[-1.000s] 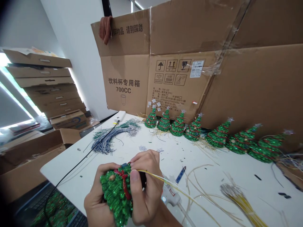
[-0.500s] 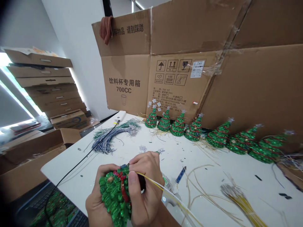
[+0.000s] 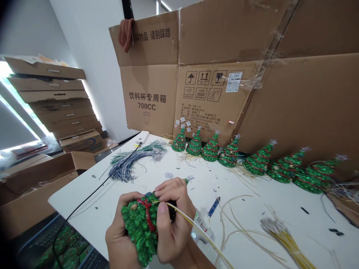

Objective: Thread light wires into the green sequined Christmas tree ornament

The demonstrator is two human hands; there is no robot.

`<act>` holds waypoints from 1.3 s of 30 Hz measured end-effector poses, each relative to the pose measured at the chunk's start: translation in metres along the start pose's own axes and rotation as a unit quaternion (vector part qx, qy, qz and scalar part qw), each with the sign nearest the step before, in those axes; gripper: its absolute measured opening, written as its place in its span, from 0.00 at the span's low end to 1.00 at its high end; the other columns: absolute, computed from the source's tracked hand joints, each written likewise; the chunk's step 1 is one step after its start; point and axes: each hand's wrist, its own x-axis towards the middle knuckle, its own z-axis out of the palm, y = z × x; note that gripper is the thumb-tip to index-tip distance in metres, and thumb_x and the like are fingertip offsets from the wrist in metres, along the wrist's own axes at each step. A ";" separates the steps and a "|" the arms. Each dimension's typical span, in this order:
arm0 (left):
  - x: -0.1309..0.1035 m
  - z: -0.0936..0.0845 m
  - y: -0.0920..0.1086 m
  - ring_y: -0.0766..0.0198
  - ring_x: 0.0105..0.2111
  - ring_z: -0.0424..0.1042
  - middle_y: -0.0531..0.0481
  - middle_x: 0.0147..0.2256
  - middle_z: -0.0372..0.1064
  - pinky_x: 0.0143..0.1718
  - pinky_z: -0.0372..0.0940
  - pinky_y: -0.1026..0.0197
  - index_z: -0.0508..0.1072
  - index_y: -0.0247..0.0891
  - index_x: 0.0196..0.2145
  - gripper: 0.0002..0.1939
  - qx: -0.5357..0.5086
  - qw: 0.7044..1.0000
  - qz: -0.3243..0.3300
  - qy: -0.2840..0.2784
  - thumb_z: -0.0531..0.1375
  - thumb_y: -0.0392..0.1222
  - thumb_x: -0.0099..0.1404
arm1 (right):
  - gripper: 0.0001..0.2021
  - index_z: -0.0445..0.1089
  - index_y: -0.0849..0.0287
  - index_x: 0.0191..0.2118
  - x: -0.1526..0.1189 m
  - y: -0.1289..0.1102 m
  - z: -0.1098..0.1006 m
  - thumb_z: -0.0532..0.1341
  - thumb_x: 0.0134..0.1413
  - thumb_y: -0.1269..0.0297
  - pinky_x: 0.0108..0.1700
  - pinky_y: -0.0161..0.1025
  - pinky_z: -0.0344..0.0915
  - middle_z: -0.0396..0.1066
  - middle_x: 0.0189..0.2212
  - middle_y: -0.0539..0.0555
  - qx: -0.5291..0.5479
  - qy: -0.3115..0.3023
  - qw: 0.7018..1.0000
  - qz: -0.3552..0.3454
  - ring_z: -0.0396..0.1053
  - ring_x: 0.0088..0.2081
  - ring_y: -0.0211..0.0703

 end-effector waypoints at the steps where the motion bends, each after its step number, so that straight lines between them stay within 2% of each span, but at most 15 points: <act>1: 0.000 0.000 0.000 0.61 0.33 0.74 0.51 0.34 0.74 0.34 0.66 0.64 0.78 0.40 0.38 0.08 -0.003 1.000 -0.002 -0.003 0.68 0.41 0.60 | 0.06 0.68 0.54 0.40 0.000 0.000 0.000 0.55 0.67 0.68 0.42 0.53 0.66 0.70 0.34 0.54 0.001 0.001 1.000 -0.002 0.70 0.41 0.51; 5: 0.000 0.001 -0.001 0.61 0.32 0.73 0.50 0.34 0.74 0.35 0.66 0.63 0.79 0.39 0.38 0.08 -0.013 1.000 0.002 -0.001 0.68 0.42 0.60 | 0.06 0.69 0.55 0.40 0.000 0.000 0.000 0.55 0.66 0.69 0.43 0.53 0.66 0.71 0.34 0.54 0.003 0.012 1.000 -0.016 0.71 0.41 0.51; 11: -0.005 0.004 -0.002 0.60 0.33 0.73 0.50 0.35 0.74 0.36 0.67 0.62 0.79 0.39 0.36 0.08 -0.029 0.999 -0.005 0.045 0.69 0.44 0.59 | 0.06 0.69 0.56 0.39 0.004 -0.008 0.004 0.55 0.65 0.70 0.40 0.50 0.66 0.70 0.32 0.53 -0.010 0.009 0.999 -0.033 0.71 0.38 0.48; 14: -0.006 0.005 -0.004 0.59 0.33 0.73 0.49 0.36 0.74 0.36 0.67 0.61 0.79 0.40 0.36 0.09 -0.012 0.998 0.016 0.061 0.68 0.46 0.60 | 0.05 0.68 0.56 0.37 0.006 -0.010 0.003 0.56 0.63 0.70 0.39 0.50 0.65 0.68 0.31 0.53 -0.041 -0.008 0.999 -0.033 0.70 0.37 0.48; 18: -0.003 0.003 -0.008 0.60 0.34 0.72 0.48 0.39 0.73 0.37 0.67 0.61 0.79 0.39 0.37 0.10 0.012 0.998 0.036 0.044 0.68 0.47 0.60 | 0.05 0.67 0.56 0.35 0.005 -0.005 -0.003 0.57 0.60 0.73 0.41 0.51 0.66 0.68 0.33 0.53 -0.061 -0.057 0.996 -0.043 0.70 0.38 0.48; 21: 0.000 0.000 -0.010 0.60 0.34 0.72 0.48 0.37 0.73 0.36 0.67 0.61 0.78 0.39 0.38 0.12 0.006 0.999 0.035 0.036 0.69 0.48 0.60 | 0.07 0.68 0.57 0.38 0.003 -0.002 -0.006 0.58 0.59 0.76 0.41 0.50 0.67 0.69 0.35 0.54 -0.047 -0.070 0.996 -0.036 0.70 0.40 0.48; 27: 0.001 -0.004 -0.015 0.59 0.36 0.74 0.48 0.38 0.74 0.38 0.68 0.61 0.77 0.40 0.41 0.14 0.006 1.000 0.012 0.017 0.69 0.48 0.60 | 0.07 0.68 0.57 0.41 0.002 0.000 -0.007 0.58 0.60 0.75 0.44 0.51 0.66 0.70 0.35 0.53 -0.052 -0.098 0.994 -0.020 0.70 0.40 0.47; 33: 0.004 -0.005 -0.015 0.59 0.37 0.75 0.49 0.40 0.74 0.40 0.68 0.62 0.79 0.40 0.40 0.13 -0.012 1.000 -0.012 -0.006 0.71 0.46 0.58 | 0.07 0.67 0.56 0.41 0.000 0.003 -0.006 0.58 0.61 0.75 0.44 0.52 0.65 0.69 0.35 0.53 -0.063 -0.081 0.995 -0.016 0.70 0.39 0.47; 39: 0.003 -0.004 -0.011 0.61 0.34 0.73 0.51 0.37 0.74 0.37 0.66 0.63 0.79 0.40 0.38 0.12 -0.016 1.000 -0.023 0.007 0.71 0.46 0.58 | 0.08 0.68 0.57 0.40 0.001 0.001 -0.004 0.57 0.60 0.76 0.43 0.51 0.66 0.70 0.34 0.53 -0.066 -0.060 0.995 -0.037 0.70 0.38 0.46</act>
